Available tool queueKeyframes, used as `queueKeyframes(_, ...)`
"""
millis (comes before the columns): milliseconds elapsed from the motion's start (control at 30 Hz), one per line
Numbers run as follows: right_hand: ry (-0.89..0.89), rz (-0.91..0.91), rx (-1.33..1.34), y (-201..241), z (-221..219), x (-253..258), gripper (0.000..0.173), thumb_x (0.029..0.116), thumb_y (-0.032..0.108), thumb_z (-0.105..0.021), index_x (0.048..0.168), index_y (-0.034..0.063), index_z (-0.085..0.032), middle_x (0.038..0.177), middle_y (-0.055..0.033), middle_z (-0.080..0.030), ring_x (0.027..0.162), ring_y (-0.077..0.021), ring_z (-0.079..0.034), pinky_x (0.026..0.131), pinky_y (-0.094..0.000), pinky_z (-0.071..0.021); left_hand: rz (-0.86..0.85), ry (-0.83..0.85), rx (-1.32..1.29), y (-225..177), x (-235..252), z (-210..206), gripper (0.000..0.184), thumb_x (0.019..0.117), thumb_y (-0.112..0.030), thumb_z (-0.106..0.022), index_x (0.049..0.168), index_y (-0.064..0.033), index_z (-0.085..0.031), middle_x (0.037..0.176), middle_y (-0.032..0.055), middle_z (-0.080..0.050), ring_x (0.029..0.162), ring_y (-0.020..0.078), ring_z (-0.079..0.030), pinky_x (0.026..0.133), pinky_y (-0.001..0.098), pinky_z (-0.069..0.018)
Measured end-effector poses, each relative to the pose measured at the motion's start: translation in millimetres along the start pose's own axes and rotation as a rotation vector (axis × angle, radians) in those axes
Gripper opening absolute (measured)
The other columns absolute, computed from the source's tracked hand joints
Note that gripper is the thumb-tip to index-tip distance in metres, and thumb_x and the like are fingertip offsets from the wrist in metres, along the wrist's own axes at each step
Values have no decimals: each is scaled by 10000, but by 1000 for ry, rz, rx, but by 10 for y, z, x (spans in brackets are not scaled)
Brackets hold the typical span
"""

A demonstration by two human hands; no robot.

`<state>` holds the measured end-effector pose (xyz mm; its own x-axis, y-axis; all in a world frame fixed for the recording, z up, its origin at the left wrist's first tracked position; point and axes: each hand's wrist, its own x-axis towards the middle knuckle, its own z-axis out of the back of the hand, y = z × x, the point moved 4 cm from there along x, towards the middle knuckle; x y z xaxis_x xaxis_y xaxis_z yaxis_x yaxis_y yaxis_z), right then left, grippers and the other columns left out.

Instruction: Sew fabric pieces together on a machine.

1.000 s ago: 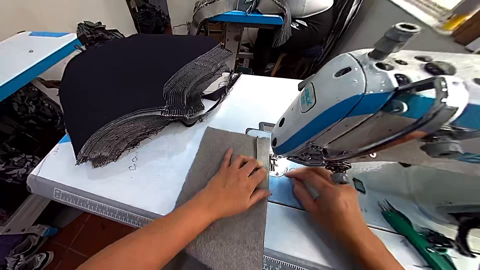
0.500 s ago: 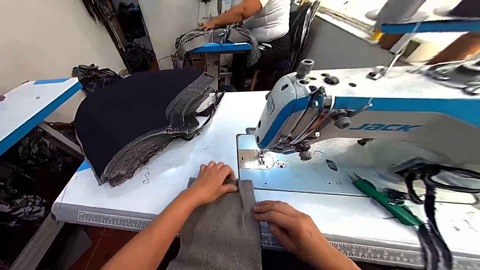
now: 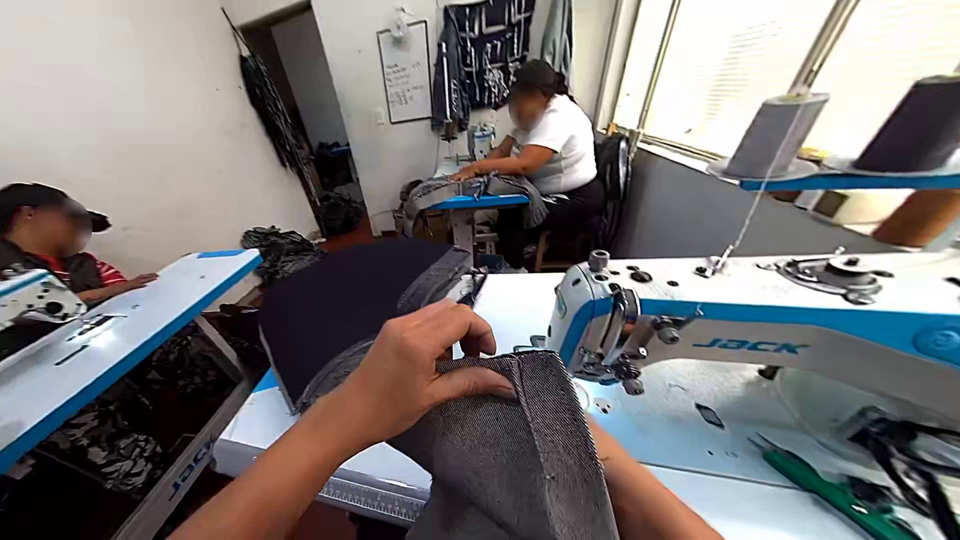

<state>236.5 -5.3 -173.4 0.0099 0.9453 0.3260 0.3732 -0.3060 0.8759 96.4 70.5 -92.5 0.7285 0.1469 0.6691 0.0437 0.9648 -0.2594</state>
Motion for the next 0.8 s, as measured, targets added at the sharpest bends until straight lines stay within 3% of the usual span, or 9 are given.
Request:
queueKeyframes(33,-107,1,-58,148,-11,59,238,1059,222,-500,915,236,-689,760,113,-699,684,50,-656,650,-157,-572,59,22,24,-46,15,173,260,876,-258,-780,993,-40,-699,829,-30,-630,681,-15,-528,588,113,-433)
queueKeyframes(100,-147,204,-178,432,51,160,264,1079,354,-480,973,249,-697,800,85,-711,683,16,-674,610,-178,-587,186,102,-11,-107,29,511,228,910,-225,-751,1061,-58,-716,749,-68,-634,625,-35,-553,562,114,-464)
queueKeyframes(167,-198,420,-294,777,31,187,294,1105,309,-414,977,234,-668,778,105,-686,650,34,-651,568,-148,-564,280,149,-120,-201,45,795,187,928,-160,-728,1074,-44,-727,654,-82,-590,551,-37,-511,502,116,-427)
queueKeyframes(267,-229,641,-491,1116,-111,163,233,1104,260,-431,991,230,-633,754,145,-646,627,69,-622,558,-104,-543,367,225,-263,-417,86,1062,229,912,-75,-728,1133,-17,-707,617,-82,-578,528,-33,-510,485,114,-430)
queueKeyframes(333,-239,751,-592,1242,-173,141,178,1090,268,-473,1017,240,-632,771,169,-638,646,78,-619,577,-89,-536,394,325,-288,-537,105,1160,259,914,-65,-722,1165,-13,-690,677,-60,-644,588,-22,-586,536,123,-494)
queueKeyframes(367,-241,786,-609,1279,-193,139,160,1082,258,-489,1021,238,-635,775,173,-640,649,78,-620,581,-85,-535,390,375,-292,-577,109,1190,202,923,-72,-716,1117,-18,-698,715,-54,-680,632,-18,-627,575,131,-529)
queueKeyframes(500,-235,832,-633,1302,-212,152,125,1068,266,-517,1017,246,-629,768,185,-633,644,87,-610,579,-76,-524,303,463,-231,-679,132,1216,54,919,-94,-732,893,-49,-748,709,-68,-687,642,-42,-617,578,123,-510)
queueKeyframes(667,-239,833,-649,1264,-171,176,121,1065,286,-524,1001,253,-621,768,192,-626,653,94,-603,591,-65,-512,154,482,-184,-852,162,1173,122,902,-150,-762,853,-38,-764,709,-67,-687,658,-65,-610,577,102,-493)
queueKeyframes(800,-178,823,-617,1243,-206,260,126,1064,316,-531,994,272,-626,761,206,-622,641,104,-589,578,-59,-499,-106,427,-172,-1035,222,1106,142,902,-145,-758,838,-17,-759,795,-25,-668,799,-32,-613,672,116,-499)
